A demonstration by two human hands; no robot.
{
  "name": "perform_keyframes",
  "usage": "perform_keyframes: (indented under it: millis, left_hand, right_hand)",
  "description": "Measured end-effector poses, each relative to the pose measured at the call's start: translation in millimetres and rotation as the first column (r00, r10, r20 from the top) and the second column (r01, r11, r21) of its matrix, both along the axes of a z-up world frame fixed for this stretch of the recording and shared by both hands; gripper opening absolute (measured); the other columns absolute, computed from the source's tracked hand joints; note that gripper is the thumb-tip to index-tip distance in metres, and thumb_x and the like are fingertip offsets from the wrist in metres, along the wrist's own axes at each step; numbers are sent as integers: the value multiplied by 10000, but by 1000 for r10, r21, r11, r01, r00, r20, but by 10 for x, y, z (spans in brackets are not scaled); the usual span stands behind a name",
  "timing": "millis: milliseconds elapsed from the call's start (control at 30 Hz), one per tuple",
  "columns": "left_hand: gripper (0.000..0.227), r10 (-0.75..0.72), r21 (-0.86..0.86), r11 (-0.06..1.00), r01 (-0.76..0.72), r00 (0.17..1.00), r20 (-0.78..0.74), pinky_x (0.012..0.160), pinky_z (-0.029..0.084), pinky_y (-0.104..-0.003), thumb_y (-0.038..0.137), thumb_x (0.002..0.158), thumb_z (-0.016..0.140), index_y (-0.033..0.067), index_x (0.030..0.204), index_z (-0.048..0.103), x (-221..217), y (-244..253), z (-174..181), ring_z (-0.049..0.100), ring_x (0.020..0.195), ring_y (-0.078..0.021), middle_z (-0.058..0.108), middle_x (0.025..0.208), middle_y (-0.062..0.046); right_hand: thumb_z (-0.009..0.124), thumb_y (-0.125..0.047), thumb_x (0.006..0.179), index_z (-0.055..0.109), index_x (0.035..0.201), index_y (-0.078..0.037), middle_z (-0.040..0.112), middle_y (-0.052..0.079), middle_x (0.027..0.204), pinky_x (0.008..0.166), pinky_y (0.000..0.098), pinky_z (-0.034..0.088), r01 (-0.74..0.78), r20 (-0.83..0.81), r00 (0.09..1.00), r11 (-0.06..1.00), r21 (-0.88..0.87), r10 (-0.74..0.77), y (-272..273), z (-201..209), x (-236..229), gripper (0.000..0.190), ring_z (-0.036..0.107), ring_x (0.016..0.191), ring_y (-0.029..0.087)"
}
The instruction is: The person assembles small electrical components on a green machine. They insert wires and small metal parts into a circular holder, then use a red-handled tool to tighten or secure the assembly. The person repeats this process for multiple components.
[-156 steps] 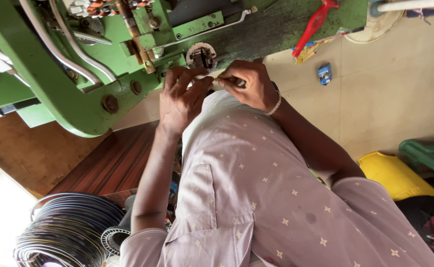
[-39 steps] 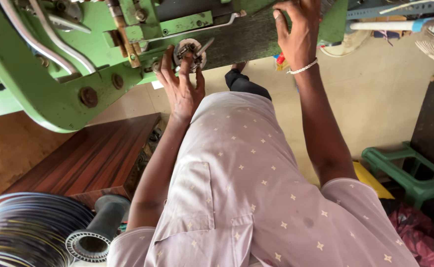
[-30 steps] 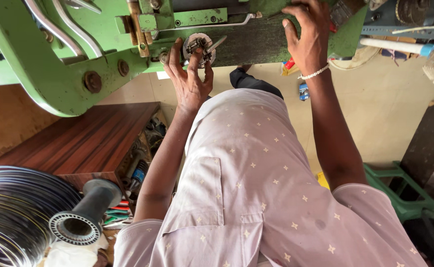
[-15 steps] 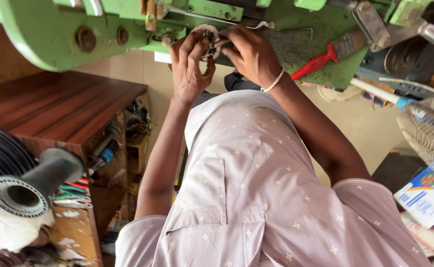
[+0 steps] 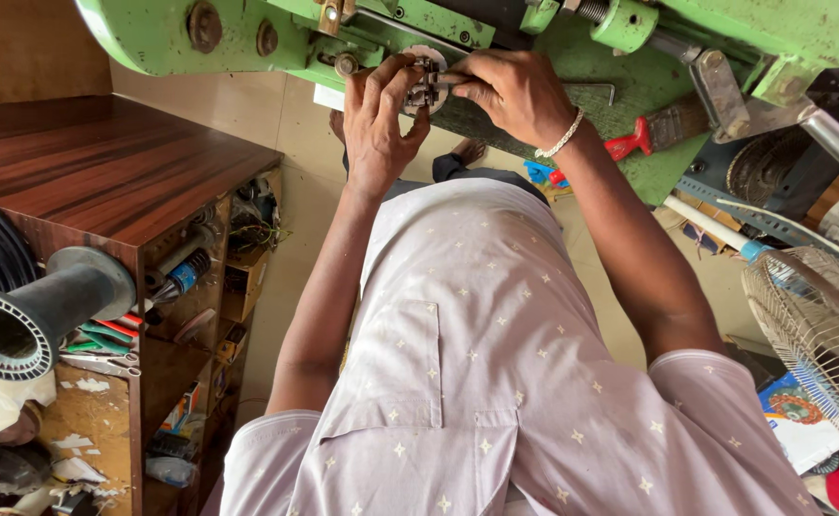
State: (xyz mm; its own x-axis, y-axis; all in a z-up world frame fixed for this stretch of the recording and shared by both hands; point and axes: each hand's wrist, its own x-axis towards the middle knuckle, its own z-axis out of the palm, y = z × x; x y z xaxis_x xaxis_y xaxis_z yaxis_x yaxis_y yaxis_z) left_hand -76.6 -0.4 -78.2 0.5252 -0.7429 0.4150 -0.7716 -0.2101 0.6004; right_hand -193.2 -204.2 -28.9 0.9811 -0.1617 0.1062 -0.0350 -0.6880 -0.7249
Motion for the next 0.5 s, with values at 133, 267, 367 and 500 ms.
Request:
perform_keyframes:
  millis: [133,267,367,500]
  left_hand:
    - [703,34,-32,999,-34,999,-3,1023,474,-478,12,832,820,131,1415,446,-48,-37,-33,529,1188,-351,528,1417,-64]
    - [671,7,-19,1000,-8,998,-65,1077,433,-505,7,871,816,122,1404,425,-23,-51,-46,569,1175,-315,560,1435,-79]
    - [811,-119,-103,988,112,991,-62,1144,385,-558,71,872,839,85,1513,341,157,-53,-32,600,1281,-346,579,1455,-96]
    - [821,-231,-10,973,232,958,-173,1091,395,-534,120,918,838,72,1576,350,298,47,-10,591,1236,-367,614,1454,-90]
  right_hand:
    - [767,-111,1012,718,1120,-25,746,121,1032,749,397,583,27,69,997,999,31,-29,56,-27,-24,146,739,906,321]
    - [850,-128,942,722,1009,-44,749,107,928,658,392,578,132,189,977,972,-194,-95,151,-64,2,167,744,776,294]
    - [832,-101,944,699,1051,-31,760,102,1023,694,364,596,214,334,934,946,-244,-125,228,-93,-1,184,762,834,266]
    - [847,-96,931,715,1054,-30,765,95,978,655,359,586,215,297,943,957,-195,-151,244,-136,-73,193,754,789,253]
